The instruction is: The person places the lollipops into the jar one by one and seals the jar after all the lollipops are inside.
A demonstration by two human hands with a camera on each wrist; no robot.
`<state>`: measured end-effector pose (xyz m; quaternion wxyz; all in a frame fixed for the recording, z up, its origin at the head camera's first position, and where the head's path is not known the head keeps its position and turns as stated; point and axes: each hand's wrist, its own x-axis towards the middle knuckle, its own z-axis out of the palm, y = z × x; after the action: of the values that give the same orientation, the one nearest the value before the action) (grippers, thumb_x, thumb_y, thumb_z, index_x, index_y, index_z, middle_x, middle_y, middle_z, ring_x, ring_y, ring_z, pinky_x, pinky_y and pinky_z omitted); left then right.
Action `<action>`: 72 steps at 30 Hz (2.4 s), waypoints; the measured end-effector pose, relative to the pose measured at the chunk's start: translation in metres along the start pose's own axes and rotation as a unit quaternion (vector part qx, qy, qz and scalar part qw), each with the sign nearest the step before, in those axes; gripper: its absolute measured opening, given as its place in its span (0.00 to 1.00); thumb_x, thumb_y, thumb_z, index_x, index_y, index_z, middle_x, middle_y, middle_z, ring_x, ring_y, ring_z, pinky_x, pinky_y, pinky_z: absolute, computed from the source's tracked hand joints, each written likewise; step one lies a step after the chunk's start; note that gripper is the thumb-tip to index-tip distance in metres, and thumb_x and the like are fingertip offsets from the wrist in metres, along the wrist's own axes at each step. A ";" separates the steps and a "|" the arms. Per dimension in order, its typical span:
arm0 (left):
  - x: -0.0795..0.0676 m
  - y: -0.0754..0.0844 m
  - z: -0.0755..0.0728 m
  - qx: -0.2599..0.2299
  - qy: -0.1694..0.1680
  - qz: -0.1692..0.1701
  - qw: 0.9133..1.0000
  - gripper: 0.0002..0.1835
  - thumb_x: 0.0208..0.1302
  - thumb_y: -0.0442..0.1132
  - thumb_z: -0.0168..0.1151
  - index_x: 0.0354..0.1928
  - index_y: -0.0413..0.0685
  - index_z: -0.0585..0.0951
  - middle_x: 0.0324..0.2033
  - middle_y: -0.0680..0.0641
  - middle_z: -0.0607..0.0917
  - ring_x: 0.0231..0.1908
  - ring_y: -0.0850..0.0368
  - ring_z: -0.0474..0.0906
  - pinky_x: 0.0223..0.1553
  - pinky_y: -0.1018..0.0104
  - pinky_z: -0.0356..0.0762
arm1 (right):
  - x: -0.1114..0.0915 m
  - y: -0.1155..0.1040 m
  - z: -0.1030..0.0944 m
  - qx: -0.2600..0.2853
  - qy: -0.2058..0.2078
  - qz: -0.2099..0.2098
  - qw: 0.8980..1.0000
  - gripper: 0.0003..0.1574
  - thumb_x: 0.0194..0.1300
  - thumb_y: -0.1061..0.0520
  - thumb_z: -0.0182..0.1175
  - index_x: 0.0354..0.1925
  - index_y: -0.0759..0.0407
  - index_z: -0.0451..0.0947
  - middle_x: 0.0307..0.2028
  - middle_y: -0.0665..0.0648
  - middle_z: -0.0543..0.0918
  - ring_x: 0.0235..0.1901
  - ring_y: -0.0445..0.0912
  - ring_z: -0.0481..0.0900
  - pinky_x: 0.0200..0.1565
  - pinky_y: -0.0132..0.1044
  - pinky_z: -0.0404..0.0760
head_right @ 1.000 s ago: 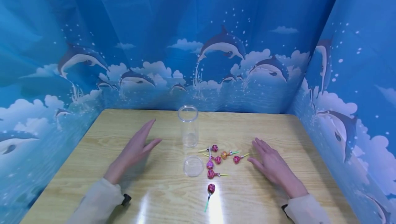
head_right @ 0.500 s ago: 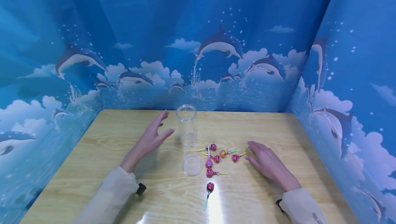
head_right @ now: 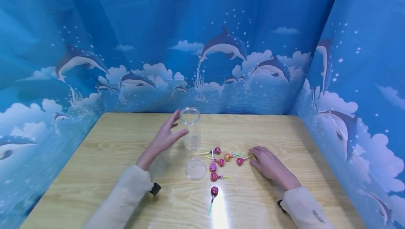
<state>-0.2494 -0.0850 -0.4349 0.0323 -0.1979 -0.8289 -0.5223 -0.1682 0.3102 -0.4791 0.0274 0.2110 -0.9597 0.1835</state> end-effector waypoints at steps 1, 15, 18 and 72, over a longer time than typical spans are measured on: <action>0.001 0.001 0.002 -0.002 0.001 -0.002 1.000 0.53 0.64 0.51 0.74 0.82 0.44 0.52 0.77 0.41 0.63 0.74 0.45 0.61 0.71 0.48 0.66 | 0.001 0.000 0.000 0.000 -0.002 0.000 1.000 0.25 0.68 0.60 0.68 0.58 0.74 0.78 0.56 0.73 0.80 0.58 0.68 0.77 0.61 0.63 0.75; 0.014 0.006 0.020 -0.037 0.022 -0.056 0.997 0.57 0.61 0.54 0.76 0.83 0.52 0.50 0.75 0.36 0.66 0.72 0.36 0.64 0.71 0.41 0.63 | 0.009 0.000 0.000 -0.010 -0.022 0.000 1.000 0.19 0.66 0.66 0.69 0.54 0.72 0.82 0.48 0.64 0.83 0.51 0.62 0.81 0.54 0.58 0.81; 0.016 0.006 0.021 -0.045 0.025 -0.049 0.997 0.55 0.63 0.52 0.75 0.83 0.50 0.51 0.74 0.39 0.68 0.72 0.40 0.65 0.72 0.44 0.62 | 0.011 0.000 0.000 -0.002 -0.028 0.004 1.000 0.14 0.65 0.66 0.68 0.50 0.70 0.85 0.46 0.61 0.83 0.48 0.60 0.82 0.52 0.57 0.82; -0.039 -0.007 -0.035 -0.035 0.005 0.027 0.999 0.43 0.63 0.33 0.73 0.74 0.33 0.59 0.65 0.29 0.73 0.65 0.34 0.72 0.69 0.38 0.66 | -0.013 0.010 -0.023 0.455 0.095 0.208 0.861 0.11 0.74 0.59 0.64 0.45 0.68 0.85 0.35 0.52 0.87 0.34 0.39 0.83 0.44 0.35 0.85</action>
<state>-0.2217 -0.1296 -0.4351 0.0434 -0.2185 -0.8045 -0.5505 -0.1608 0.3326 -0.4628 -0.0196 -0.0227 -0.7836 0.6206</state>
